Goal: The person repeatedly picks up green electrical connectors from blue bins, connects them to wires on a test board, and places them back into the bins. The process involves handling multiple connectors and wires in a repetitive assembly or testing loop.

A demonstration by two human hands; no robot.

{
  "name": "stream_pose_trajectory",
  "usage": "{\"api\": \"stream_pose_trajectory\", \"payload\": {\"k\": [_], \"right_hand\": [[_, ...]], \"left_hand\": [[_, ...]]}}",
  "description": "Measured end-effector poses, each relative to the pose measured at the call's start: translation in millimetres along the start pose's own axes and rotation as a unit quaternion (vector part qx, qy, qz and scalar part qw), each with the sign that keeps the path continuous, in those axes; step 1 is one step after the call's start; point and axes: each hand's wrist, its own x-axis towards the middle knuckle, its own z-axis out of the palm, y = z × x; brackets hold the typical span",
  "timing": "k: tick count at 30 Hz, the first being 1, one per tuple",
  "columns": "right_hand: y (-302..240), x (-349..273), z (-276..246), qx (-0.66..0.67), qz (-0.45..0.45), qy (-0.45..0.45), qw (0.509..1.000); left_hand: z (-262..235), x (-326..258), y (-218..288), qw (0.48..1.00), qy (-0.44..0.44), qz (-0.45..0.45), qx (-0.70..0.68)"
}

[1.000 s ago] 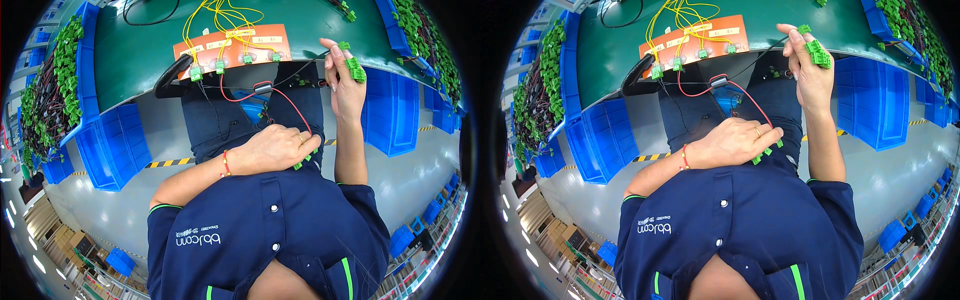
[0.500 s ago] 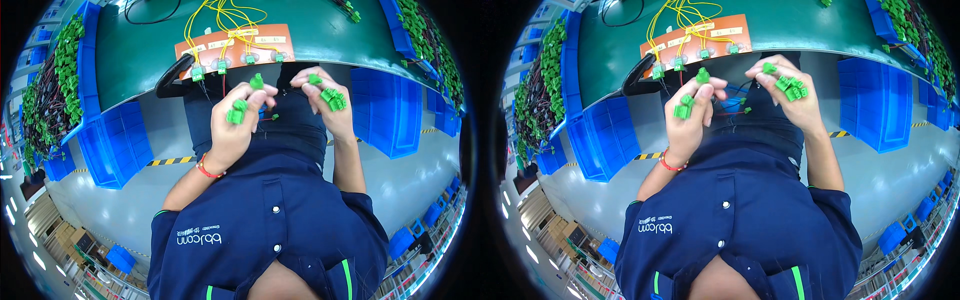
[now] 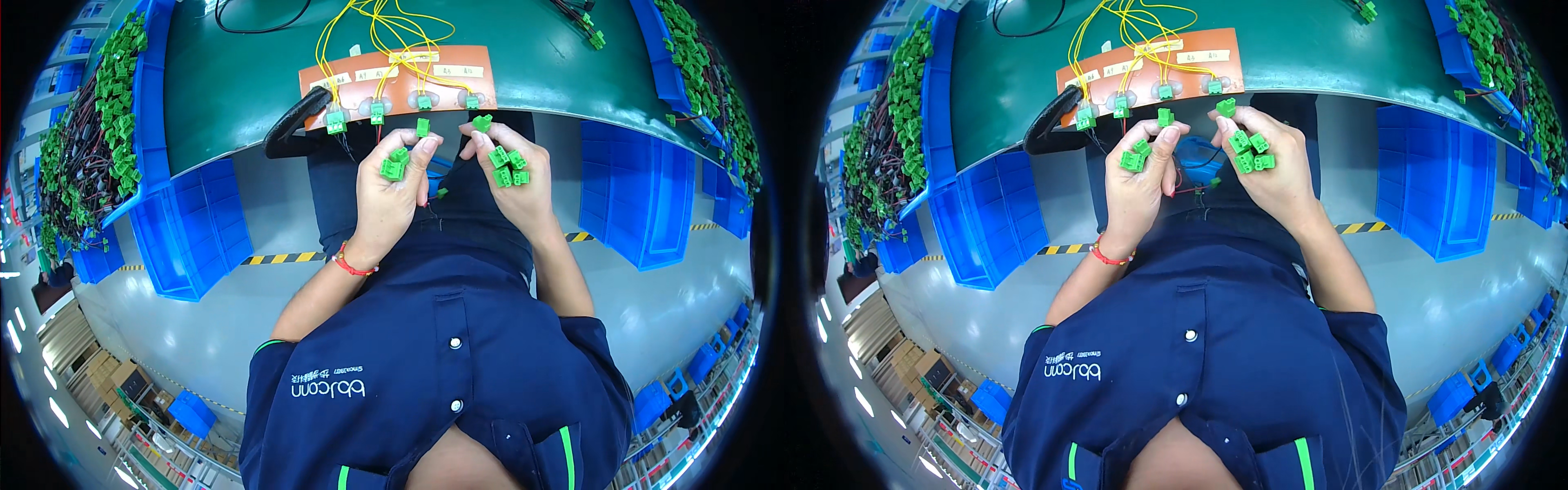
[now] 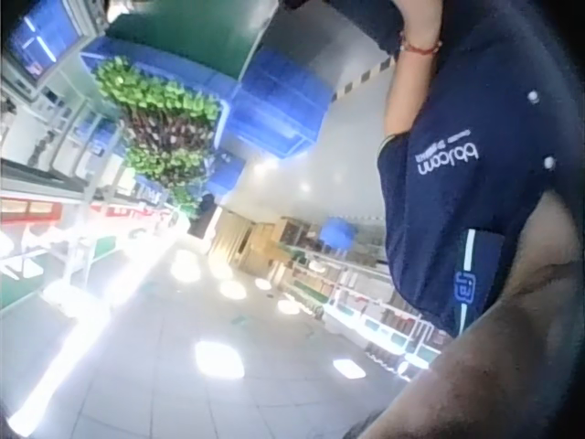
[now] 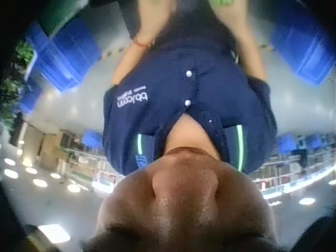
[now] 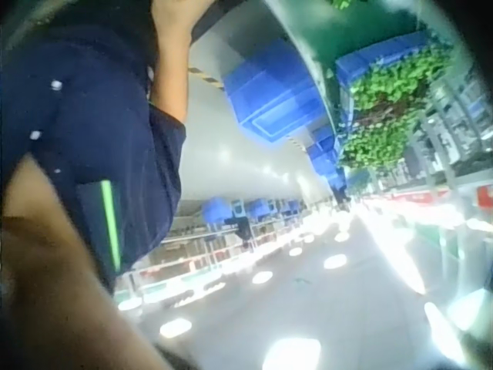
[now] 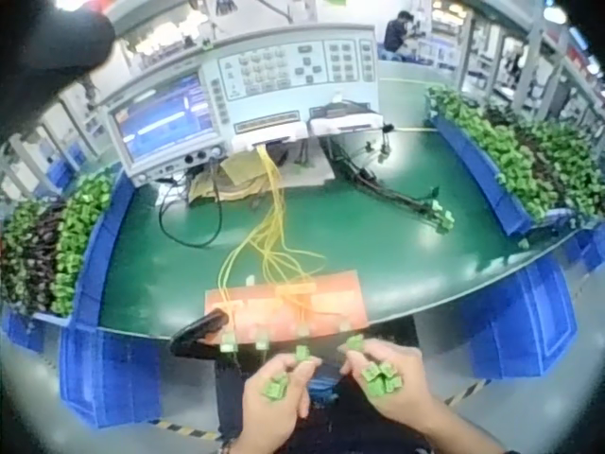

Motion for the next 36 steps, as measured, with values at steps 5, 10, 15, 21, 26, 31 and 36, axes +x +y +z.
{"api": "stream_pose_trajectory", "payload": {"k": [5, 10, 15, 21, 26, 31, 36], "right_hand": [[5, -2, 2, -0.028, -0.005, 0.004, 1.0], [9, -1, 3, -0.091, -0.072, 0.05, 0.992], [9, -3, -1, -0.071, -0.069, 0.046, 0.994], [7, -6, -8, 0.035, -0.02, 0.001, 0.999], [-3, -10, -16, 0.131, 0.074, -0.045, 0.988], [-4, -12, -18, 0.176, 0.139, -0.072, 0.972], [-4, -10, -14, 0.191, 0.153, -0.07, 0.967]], "left_hand": [[-2, 2, 0, 1.0, -0.01, 0.008, -0.004], [5, 4, -5, 1.0, 0.017, 0.018, 0.0], [1, 6, 0, 0.999, -0.024, -0.007, -0.032], [4, 10, 0, 0.936, -0.09, -0.129, -0.316], [8, 13, -6, 0.827, -0.118, -0.166, -0.524], [16, 15, -4, 0.775, -0.143, -0.159, -0.595], [16, 19, -9, 0.753, -0.151, -0.151, -0.622]]}}
